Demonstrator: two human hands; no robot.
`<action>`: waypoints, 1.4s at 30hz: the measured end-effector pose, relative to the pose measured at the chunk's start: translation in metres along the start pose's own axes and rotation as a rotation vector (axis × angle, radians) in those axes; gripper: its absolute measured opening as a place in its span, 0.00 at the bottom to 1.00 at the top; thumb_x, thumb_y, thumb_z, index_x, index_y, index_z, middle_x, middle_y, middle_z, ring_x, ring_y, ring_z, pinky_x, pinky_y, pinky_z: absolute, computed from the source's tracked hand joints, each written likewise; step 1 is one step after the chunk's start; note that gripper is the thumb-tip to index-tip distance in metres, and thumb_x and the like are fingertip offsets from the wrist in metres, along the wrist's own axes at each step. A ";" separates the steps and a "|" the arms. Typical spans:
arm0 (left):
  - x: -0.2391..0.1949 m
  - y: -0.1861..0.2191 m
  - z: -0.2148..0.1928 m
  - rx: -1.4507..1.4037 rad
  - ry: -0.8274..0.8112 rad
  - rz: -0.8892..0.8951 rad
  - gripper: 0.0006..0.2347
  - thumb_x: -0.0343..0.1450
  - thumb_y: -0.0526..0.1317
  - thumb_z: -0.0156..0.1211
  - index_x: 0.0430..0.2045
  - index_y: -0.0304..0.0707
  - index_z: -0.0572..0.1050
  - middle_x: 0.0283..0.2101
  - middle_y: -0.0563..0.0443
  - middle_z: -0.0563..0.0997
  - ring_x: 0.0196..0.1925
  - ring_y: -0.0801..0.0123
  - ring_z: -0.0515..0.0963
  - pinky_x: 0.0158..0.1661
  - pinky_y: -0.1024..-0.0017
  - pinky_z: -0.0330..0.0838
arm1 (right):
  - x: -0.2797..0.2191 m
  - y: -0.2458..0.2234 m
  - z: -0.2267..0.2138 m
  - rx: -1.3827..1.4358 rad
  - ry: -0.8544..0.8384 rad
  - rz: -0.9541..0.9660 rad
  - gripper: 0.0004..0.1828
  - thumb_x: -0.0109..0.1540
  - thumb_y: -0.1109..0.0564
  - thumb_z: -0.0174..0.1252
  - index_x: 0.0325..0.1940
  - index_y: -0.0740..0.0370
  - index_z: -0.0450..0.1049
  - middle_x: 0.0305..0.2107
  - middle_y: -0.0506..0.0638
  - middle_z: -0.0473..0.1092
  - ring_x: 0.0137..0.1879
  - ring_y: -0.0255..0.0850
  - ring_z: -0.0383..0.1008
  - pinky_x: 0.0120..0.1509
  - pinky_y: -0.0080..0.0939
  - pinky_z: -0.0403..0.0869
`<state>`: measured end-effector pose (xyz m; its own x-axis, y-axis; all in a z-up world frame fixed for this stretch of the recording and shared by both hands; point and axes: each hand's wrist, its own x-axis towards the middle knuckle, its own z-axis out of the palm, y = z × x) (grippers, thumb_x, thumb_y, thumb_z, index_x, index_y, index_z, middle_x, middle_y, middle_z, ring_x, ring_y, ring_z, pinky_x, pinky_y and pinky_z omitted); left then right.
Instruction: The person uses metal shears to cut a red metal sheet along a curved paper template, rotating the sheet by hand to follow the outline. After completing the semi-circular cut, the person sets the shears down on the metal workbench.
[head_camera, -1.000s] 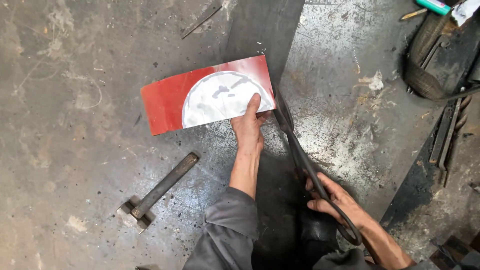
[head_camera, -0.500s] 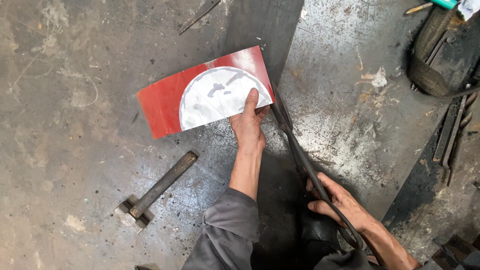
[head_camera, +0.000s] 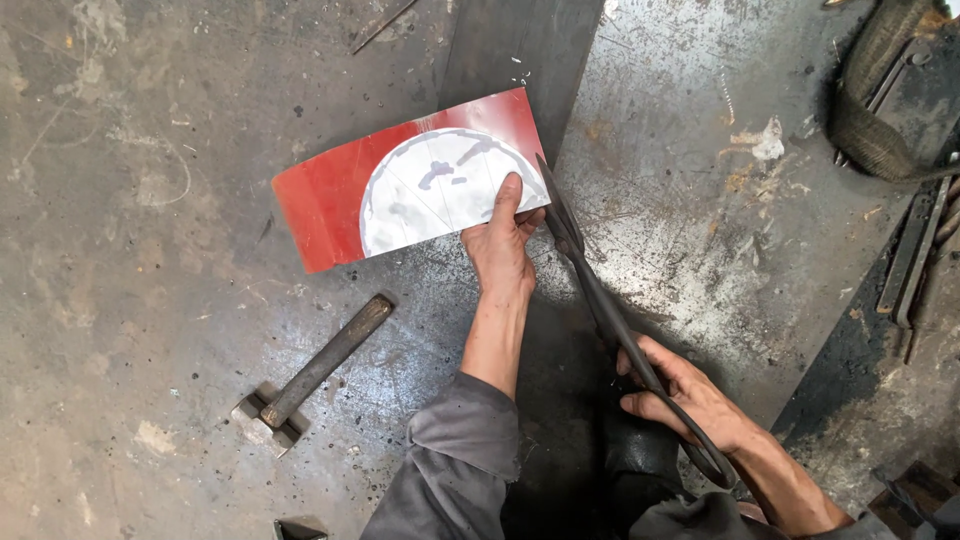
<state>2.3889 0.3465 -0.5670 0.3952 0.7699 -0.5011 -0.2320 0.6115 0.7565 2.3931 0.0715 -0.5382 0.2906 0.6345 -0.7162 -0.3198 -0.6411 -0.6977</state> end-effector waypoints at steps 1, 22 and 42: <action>-0.001 0.000 -0.001 0.003 -0.001 -0.002 0.14 0.69 0.38 0.68 0.46 0.33 0.76 0.39 0.49 0.83 0.33 0.70 0.83 0.31 0.73 0.80 | 0.000 -0.001 0.000 0.013 -0.007 0.001 0.21 0.49 0.55 0.68 0.46 0.53 0.75 0.31 0.46 0.63 0.44 0.42 0.67 0.52 0.55 0.69; -0.010 0.003 0.004 0.011 0.014 0.030 0.16 0.69 0.38 0.68 0.49 0.33 0.74 0.40 0.48 0.82 0.33 0.70 0.82 0.32 0.72 0.80 | 0.000 0.002 -0.005 0.090 -0.108 0.033 0.17 0.52 0.55 0.67 0.42 0.53 0.71 0.23 0.43 0.55 0.31 0.37 0.59 0.37 0.46 0.65; -0.008 0.002 0.000 0.023 0.004 0.076 0.17 0.69 0.37 0.68 0.50 0.32 0.73 0.43 0.46 0.82 0.37 0.67 0.83 0.31 0.70 0.81 | 0.005 0.003 0.000 0.074 -0.095 -0.015 0.25 0.50 0.52 0.70 0.48 0.58 0.73 0.45 0.49 0.75 0.45 0.46 0.72 0.54 0.61 0.72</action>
<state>2.3858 0.3416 -0.5613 0.3739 0.8145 -0.4436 -0.2404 0.5470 0.8018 2.3939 0.0727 -0.5443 0.2102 0.6838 -0.6988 -0.3825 -0.6003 -0.7024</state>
